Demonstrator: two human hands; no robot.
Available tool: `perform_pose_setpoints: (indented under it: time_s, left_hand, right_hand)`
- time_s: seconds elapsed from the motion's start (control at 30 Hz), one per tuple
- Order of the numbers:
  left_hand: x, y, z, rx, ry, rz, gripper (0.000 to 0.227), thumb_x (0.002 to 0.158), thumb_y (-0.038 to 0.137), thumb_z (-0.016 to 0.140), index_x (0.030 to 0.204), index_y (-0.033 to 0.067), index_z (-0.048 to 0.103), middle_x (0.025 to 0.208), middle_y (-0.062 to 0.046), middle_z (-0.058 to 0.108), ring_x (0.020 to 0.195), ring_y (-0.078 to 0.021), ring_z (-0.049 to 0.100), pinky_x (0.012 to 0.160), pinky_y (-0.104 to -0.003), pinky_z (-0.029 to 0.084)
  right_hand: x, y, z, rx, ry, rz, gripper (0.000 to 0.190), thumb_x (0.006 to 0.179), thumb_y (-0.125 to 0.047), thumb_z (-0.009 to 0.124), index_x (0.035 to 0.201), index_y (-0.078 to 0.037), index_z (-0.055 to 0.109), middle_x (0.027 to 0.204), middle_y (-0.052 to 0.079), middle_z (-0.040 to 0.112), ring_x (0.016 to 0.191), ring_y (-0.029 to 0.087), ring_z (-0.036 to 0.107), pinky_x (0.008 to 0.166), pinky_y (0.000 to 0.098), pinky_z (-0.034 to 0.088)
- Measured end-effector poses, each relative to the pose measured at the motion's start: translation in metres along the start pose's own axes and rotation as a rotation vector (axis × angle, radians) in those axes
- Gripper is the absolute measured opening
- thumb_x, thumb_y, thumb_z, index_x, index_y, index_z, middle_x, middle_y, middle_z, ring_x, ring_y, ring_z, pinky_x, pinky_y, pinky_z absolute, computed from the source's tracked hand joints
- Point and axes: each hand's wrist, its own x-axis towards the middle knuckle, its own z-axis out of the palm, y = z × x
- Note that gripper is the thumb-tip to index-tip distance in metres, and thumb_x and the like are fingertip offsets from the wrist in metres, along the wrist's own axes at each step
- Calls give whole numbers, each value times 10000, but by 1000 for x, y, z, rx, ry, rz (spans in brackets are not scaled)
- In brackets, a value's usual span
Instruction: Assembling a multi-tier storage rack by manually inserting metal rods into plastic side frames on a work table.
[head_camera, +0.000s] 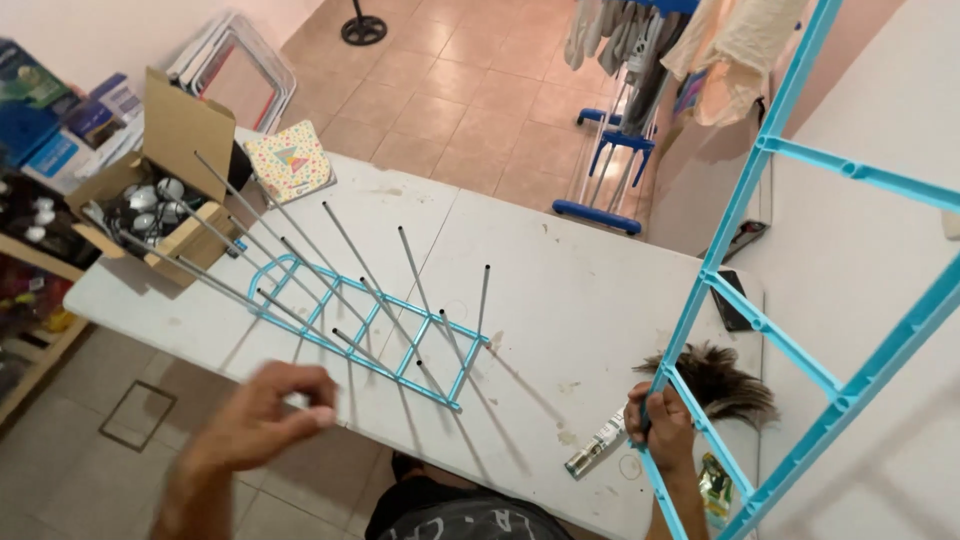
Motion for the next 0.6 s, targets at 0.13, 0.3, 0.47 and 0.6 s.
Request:
perform_pose_setpoints:
  time_s: [0.13,0.3,0.47,0.6]
  left_hand:
    - [-10,110,2,257,39,267,762,1042,831,403,682,188,595,573,78,553,477,-106,575,862,-433,686]
    - [-12,99,27,-266,-230,247,862,1087,926,451,855,119,644,780,-74,637,629,-280,608,633,-420,536]
    - [-22,58,28,-224,30,305,696,997,763,606,853,92,721,721,-39,718,593,-171,614,566,-339,450]
    - [-22,49,18,-262,32,243,670,962,749,651,1063,94,746,948,-108,774,838,-252,740,746,-404,571]
  right_hand:
    - [-2,18,-18,-89,143,165,385,1073,-413,515,1034,-50,635,592,47,454,419,130,396,380,277,319]
    - [-3,5,15,-180,254,101,443,1044,-413,568,1006,22,641,567,70,434,378,134,366,343,305,296]
    - [-12,25,-19,-56,214,205,454,1052,-494,532,1025,-47,611,605,33,393,424,114,340,385,259,292]
    - [-5,9,-13,-8,260,175,381,1081,-408,530,1022,-39,599,629,55,380,439,138,329,392,272,261]
